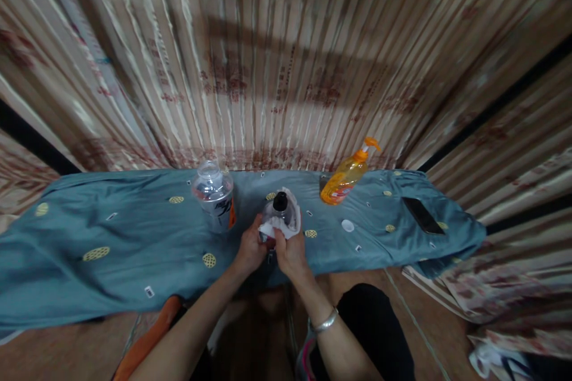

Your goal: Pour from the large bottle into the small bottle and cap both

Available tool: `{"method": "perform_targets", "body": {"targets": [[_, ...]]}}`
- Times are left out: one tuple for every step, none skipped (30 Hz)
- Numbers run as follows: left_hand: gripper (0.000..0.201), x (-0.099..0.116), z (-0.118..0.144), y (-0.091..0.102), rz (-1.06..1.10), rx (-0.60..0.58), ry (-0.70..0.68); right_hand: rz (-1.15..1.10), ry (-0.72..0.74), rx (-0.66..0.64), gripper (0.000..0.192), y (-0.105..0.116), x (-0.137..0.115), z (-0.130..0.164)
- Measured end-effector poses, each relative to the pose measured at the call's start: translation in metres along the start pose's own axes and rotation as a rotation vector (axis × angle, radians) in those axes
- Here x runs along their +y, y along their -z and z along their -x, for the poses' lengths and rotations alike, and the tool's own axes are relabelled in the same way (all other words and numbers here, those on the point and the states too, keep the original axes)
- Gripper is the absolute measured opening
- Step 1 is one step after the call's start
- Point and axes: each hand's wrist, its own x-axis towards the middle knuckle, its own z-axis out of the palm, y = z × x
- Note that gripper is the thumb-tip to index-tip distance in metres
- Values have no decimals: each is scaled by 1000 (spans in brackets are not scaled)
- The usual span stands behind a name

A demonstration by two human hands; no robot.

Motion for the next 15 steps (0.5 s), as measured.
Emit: {"method": "perform_targets", "body": {"targets": [[37,0,0,0,-1,4,6,-19,-14,-3,38,0,1,-2],[38,1,-1,0,-2,9,15,-46,-33,-6,37,0,1,-6],[39,1,-1,0,-4,14,24,-77,-60,-8,36,-1,1,-10],[39,1,-2,0,-6,17,33,-109,-94,-2,34,-1,0,-15],[39,2,-2,0,-6,17,41,-140,-134,8,34,-1,0,-20],[39,2,-2,1,-6,16,46,-173,-175,21,34,-2,-1,-24],[39,2,-2,1,-5,14,50,-207,-215,38,34,-3,-2,-27],[39,2,-2,1,-4,11,52,-242,-253,59,35,-3,-2,-30],[40,2,-2,1,-3,10,53,-276,-290,72,36,-3,-2,-32],[41,1,-1,1,-2,9,54,-306,-328,74,36,-2,-1,-35],[43,0,-1,1,-1,9,56,-330,-369,60,36,0,1,-37],[45,-1,0,1,-1,10,58,-349,-412,30,36,1,3,-41],[46,-2,0,1,-2,12,62,-366,-458,-21,36,4,5,-45],[47,-4,1,1,-2,13,65,-388,-501,-88,36,6,8,-50],[48,-5,2,2,-2,13,67,-419,-534,-164,37,7,11,-57]]}}
